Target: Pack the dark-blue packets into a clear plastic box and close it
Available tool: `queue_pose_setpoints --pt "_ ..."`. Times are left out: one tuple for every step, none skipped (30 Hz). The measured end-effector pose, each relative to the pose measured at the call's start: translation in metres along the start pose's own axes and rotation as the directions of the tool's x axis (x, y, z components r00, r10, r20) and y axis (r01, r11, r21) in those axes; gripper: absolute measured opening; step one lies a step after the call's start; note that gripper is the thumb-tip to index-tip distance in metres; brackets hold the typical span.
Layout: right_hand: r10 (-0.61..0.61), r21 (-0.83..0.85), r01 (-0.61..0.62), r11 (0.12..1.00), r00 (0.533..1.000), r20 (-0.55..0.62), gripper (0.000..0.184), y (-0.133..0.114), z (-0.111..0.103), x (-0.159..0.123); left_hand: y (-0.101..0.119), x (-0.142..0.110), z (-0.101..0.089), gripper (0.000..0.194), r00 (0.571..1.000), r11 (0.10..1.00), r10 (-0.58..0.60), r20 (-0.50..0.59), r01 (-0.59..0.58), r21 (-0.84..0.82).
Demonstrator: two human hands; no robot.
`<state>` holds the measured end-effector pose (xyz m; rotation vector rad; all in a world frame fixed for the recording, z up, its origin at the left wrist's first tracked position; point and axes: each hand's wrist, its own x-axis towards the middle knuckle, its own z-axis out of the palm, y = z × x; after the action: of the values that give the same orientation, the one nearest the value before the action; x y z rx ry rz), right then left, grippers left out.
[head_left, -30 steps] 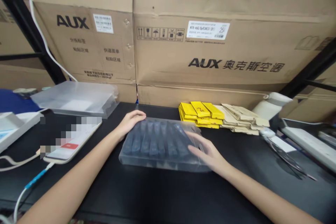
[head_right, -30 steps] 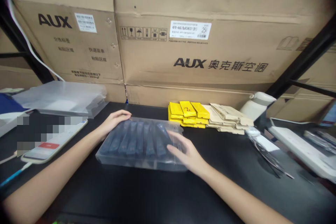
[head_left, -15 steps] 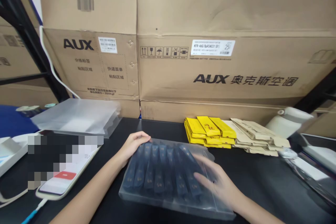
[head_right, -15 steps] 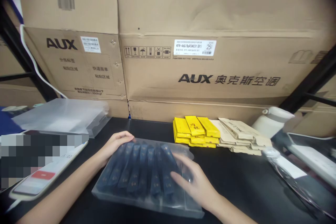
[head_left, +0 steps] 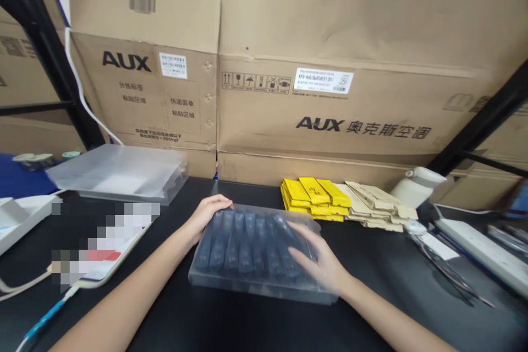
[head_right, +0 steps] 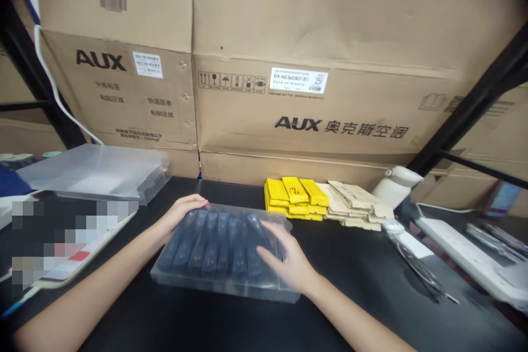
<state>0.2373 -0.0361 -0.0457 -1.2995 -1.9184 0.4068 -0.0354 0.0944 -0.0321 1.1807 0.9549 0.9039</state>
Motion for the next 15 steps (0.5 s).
queue_pose_setpoints --pt "-0.004 0.007 0.004 1.0 1.0 0.006 0.048 -0.001 0.0 0.0 0.0 0.001 -0.001 0.02 1.0 1.0 0.0 0.019 0.0 -0.002" --pt "-0.005 0.013 0.004 1.0 1.0 0.014 0.049 -0.001 0.0 0.001 -0.001 0.003 -0.001 0.02 1.0 1.0 0.014 0.022 -0.014 -0.003" --pt "-0.007 0.02 0.007 1.0 1.0 0.02 0.051 -0.001 0.001 0.001 -0.001 0.004 -0.002 0.02 1.0 1.0 0.025 0.02 -0.025 -0.004" --pt "-0.012 0.027 0.011 1.0 1.0 0.027 0.052 -0.001 0.001 0.001 -0.002 0.005 -0.002 0.02 1.0 1.0 0.018 0.021 -0.018 -0.005" --pt "-0.022 0.032 0.021 0.999 0.999 0.032 0.053 -0.001 0.002 0.001 -0.003 0.006 -0.003 0.021 1.0 1.0 0.016 0.017 -0.016 -0.005" --pt "-0.04 0.029 0.039 0.999 0.999 0.032 0.053 -0.002 0.003 0.002 -0.004 0.007 -0.003 0.022 1.0 1.0 0.012 0.018 -0.012 -0.003" --pt "-0.064 0.018 0.064 0.998 0.998 0.029 0.053 -0.003 0.003 0.004 -0.004 0.007 -0.003 0.022 1.0 1.0 0.009 0.021 -0.009 0.0" --pt "-0.095 -0.004 0.095 0.995 0.995 0.023 0.052 -0.004 0.004 0.006 -0.005 0.007 -0.003 0.023 1.0 1.0 0.012 0.026 -0.012 0.003" --pt "-0.129 -0.031 0.129 0.991 0.992 0.017 0.051 -0.006 0.005 0.008 -0.004 0.006 -0.002 0.023 0.999 1.0 0.015 0.032 -0.015 0.007" --pt "-0.16 -0.059 0.16 0.985 0.987 0.011 0.05 -0.009 0.005 0.01 -0.004 0.005 -0.002 0.023 0.999 1.0 0.019 0.037 -0.019 0.009" --pt "-0.187 -0.08 0.187 0.979 0.982 0.006 0.049 -0.011 0.005 0.012 -0.003 0.004 -0.001 0.023 0.999 1.0 0.023 0.039 -0.023 0.011" --pt "-0.206 -0.094 0.205 0.974 0.979 0.002 0.048 -0.013 0.006 0.013 -0.002 0.003 0.0 0.023 0.999 1.0 0.025 0.038 -0.026 0.012" --pt "-0.216 -0.103 0.215 0.971 0.976 0.0 0.048 -0.014 0.006 0.014 -0.002 0.002 0.0 0.022 0.999 1.0 0.027 0.035 -0.027 0.012" --pt "-0.223 -0.107 0.221 0.969 0.975 0.001 0.048 -0.015 0.006 0.015 -0.001 0.002 0.001 0.022 0.999 1.0 0.027 0.034 -0.028 0.008" --pt "-0.225 -0.108 0.225 0.968 0.974 0.005 0.047 -0.015 0.006 0.015 -0.001 0.001 0.002 0.022 0.999 1.0 0.03 0.034 -0.03 0.004"
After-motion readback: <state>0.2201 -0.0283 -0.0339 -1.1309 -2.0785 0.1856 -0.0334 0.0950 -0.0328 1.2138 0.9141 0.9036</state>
